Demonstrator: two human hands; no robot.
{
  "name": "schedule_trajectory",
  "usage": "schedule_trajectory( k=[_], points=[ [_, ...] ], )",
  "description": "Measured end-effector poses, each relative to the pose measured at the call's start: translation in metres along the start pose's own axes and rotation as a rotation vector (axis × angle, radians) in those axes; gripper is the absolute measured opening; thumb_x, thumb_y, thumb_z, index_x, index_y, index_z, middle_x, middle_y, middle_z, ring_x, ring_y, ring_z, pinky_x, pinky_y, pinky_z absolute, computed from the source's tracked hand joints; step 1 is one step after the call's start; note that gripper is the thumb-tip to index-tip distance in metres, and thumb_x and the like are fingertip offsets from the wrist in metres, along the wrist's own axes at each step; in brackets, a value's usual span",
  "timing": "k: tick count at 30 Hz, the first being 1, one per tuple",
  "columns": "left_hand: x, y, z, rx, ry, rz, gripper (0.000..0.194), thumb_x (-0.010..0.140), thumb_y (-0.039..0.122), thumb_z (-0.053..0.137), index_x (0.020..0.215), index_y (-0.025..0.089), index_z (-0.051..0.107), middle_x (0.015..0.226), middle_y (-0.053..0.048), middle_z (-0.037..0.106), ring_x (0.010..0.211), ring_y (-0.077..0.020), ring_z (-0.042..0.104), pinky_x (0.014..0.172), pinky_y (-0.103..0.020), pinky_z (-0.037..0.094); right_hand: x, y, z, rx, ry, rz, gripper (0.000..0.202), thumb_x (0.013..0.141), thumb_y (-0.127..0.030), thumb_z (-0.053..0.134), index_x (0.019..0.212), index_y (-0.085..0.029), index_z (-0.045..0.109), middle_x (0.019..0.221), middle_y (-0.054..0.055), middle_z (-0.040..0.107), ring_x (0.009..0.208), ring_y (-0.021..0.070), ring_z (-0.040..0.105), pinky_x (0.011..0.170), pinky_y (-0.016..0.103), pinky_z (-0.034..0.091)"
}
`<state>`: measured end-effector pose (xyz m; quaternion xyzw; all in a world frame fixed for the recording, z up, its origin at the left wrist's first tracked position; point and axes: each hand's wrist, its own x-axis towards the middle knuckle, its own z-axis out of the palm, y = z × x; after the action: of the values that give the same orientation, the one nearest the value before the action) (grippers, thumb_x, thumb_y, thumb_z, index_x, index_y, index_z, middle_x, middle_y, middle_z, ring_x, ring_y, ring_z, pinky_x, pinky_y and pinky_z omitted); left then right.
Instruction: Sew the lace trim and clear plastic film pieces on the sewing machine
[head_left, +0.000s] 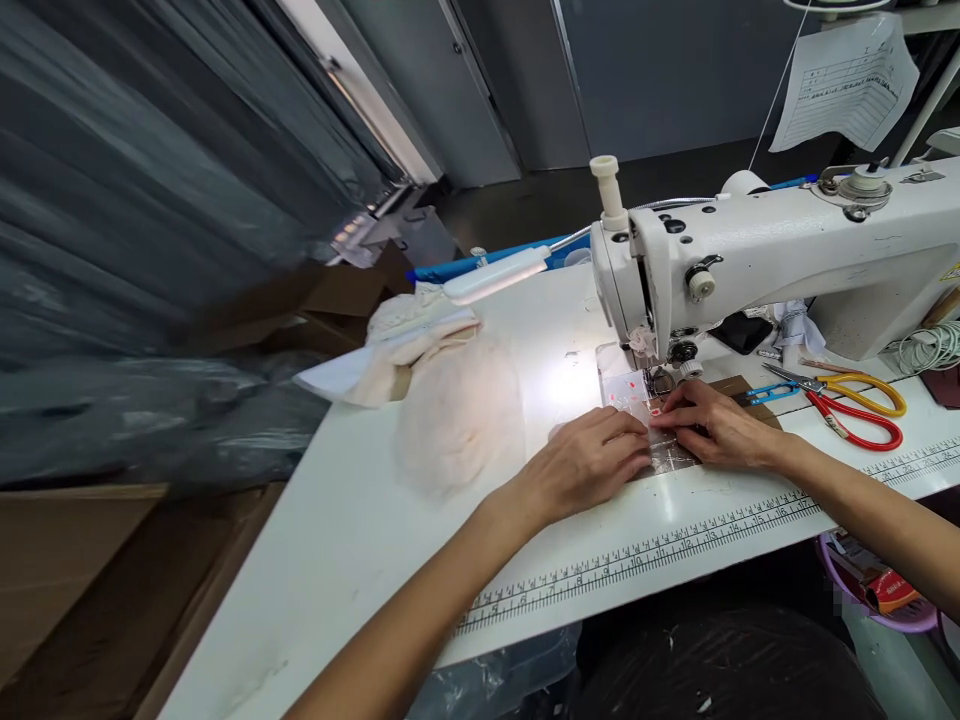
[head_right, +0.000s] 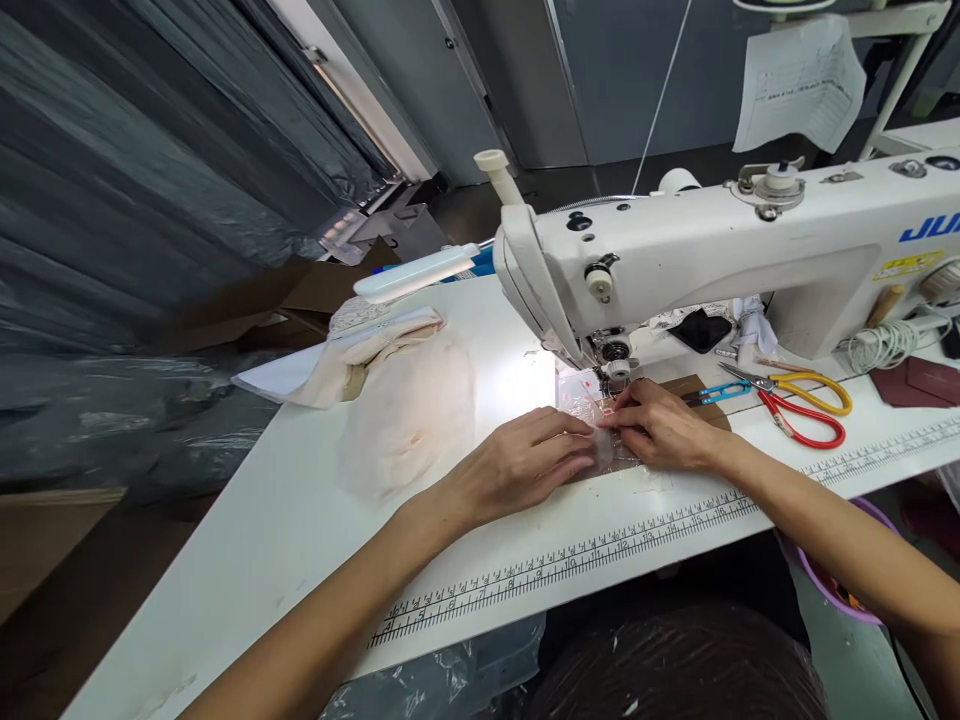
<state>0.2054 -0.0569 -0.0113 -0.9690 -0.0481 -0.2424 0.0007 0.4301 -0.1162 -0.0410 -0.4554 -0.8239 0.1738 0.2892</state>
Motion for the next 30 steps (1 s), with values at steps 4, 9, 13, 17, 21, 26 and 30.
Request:
schedule_trajectory(
  k=[4,9,13,17,21,26,30],
  points=[
    [-0.001,-0.011,0.013,-0.219,-0.005,-0.054,0.022,0.098,0.029,0.052,0.097,0.013,0.066,0.092,-0.009,0.069,0.084,-0.0163,0.067,0.072,-0.029,0.061,0.002,-0.002,0.001,-0.051,-0.017,0.005,0.036,0.088,-0.011,0.047,0.114,-0.017,0.070,0.108,0.012,0.060,0.104,0.0224,0.055,0.093,0.043,0.052],
    [-0.005,-0.017,0.018,-0.333,0.020,-0.148,0.020,0.098,0.024,0.051,0.093,0.015,0.069,0.093,-0.008,0.069,0.084,-0.0137,0.067,0.073,-0.028,0.062,0.004,-0.002,0.003,-0.087,-0.030,0.019,0.034,0.088,-0.013,0.048,0.115,-0.018,0.069,0.110,0.013,0.059,0.104,0.0233,0.054,0.094,0.043,0.051],
    [-0.009,-0.016,0.017,-0.358,0.030,-0.160,0.018,0.095,0.027,0.057,0.094,0.014,0.069,0.094,-0.009,0.069,0.086,-0.0150,0.067,0.072,-0.029,0.061,0.005,-0.001,0.004,-0.092,-0.027,0.016,0.034,0.088,-0.013,0.048,0.114,-0.018,0.069,0.109,0.013,0.059,0.104,0.0238,0.054,0.093,0.043,0.051],
    [-0.011,-0.014,0.019,-0.336,0.033,-0.195,0.020,0.094,0.032,0.059,0.097,0.016,0.069,0.096,-0.008,0.069,0.087,-0.0150,0.067,0.074,-0.030,0.061,0.005,-0.001,0.004,-0.087,-0.015,0.015,0.033,0.089,-0.013,0.048,0.113,-0.020,0.069,0.109,0.011,0.059,0.103,0.0235,0.054,0.091,0.042,0.051],
    [-0.009,-0.009,0.022,-0.215,0.055,-0.203,0.018,0.097,0.026,0.053,0.095,0.016,0.068,0.093,-0.006,0.070,0.083,-0.0150,0.066,0.073,-0.030,0.059,0.004,-0.003,0.004,-0.103,-0.013,0.016,0.033,0.089,-0.013,0.048,0.115,-0.018,0.069,0.109,0.013,0.059,0.103,0.0238,0.053,0.091,0.042,0.051],
    [-0.007,-0.004,0.015,-0.142,0.033,-0.192,0.021,0.096,0.033,0.055,0.093,0.016,0.068,0.092,-0.006,0.071,0.079,-0.0164,0.066,0.070,-0.033,0.057,0.003,-0.005,0.004,-0.123,-0.019,0.019,0.033,0.090,-0.014,0.048,0.116,-0.016,0.068,0.109,0.014,0.059,0.104,0.0242,0.052,0.092,0.043,0.050],
    [-0.010,-0.006,0.007,-0.259,-0.073,-0.182,0.025,0.093,0.038,0.058,0.096,0.015,0.068,0.092,-0.008,0.069,0.081,-0.0170,0.065,0.069,-0.032,0.058,0.003,-0.006,0.006,-0.129,-0.021,0.034,0.034,0.090,-0.015,0.048,0.116,-0.018,0.068,0.110,0.013,0.059,0.105,0.0242,0.052,0.092,0.042,0.050]
  ],
)
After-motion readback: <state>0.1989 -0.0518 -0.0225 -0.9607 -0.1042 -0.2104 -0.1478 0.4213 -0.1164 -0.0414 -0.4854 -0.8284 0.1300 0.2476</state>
